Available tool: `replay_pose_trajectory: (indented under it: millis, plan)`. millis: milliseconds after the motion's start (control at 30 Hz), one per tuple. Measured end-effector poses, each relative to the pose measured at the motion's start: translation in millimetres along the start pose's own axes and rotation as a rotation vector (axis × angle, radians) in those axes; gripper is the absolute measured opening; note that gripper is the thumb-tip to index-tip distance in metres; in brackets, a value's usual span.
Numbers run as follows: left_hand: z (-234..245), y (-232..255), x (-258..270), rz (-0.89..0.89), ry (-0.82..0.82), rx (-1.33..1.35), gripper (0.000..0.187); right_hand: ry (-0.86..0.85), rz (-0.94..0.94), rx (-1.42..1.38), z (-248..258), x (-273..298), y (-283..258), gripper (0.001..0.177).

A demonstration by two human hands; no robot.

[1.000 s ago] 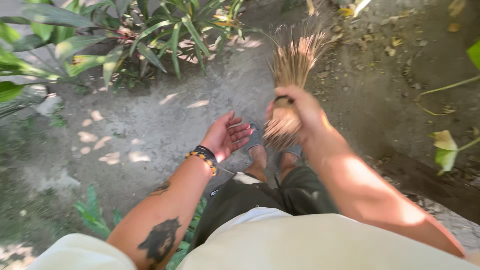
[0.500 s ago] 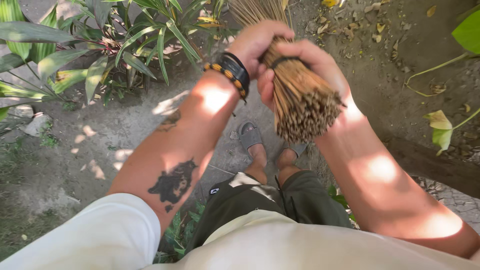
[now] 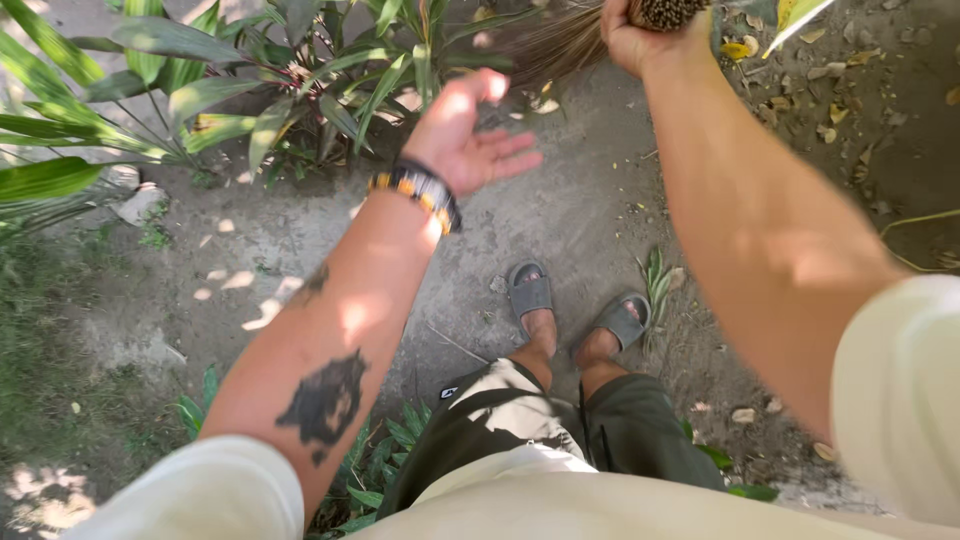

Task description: The person sweeps a dirt path in a garden using a bundle of sticks as a broom, moving between various potted plants and garden foliage.

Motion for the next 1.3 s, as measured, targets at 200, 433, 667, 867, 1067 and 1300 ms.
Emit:
replay_pose_trajectory:
  millis: [200, 433, 667, 867, 1067, 1300]
  plan:
    - [47, -91, 13, 0.204, 0.154, 0.104, 0.059, -0.183, -0.531, -0.052, 1, 86, 75, 0.038]
    - [18, -94, 18, 0.128, 0.113, -0.011, 0.054, -0.068, -0.166, -0.003, 6, -29, -2, 0.036]
    - [44, -112, 23, 0.239, 0.176, -0.053, 0.042, -0.171, -0.239, 0.138, 9, 109, 6, 0.035]
    - [34, -114, 18, 0.19, 0.132, -0.067, 0.033, -0.21, 0.139, 0.508, 12, 77, -18, 0.023]
    - [35, -138, 19, 0.27, 0.065, -0.094, 0.03, -0.068, -0.272, 0.549, 100, 145, 11, 0.039]
    - [30, -149, 2, 0.22, 0.048, -0.126, 0.036, 0.07, 0.074, 1.14, 141, 214, 14, 0.029]
Point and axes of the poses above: each hand's wrist, its own x-axis away from the middle knuckle, its own z-axis out of the back of the hand, y = z × x, the point moved 10 cm from there along -x, towards the middle knuckle, and after that the axes turned 7 degrees about z, right-handed, at the moved point
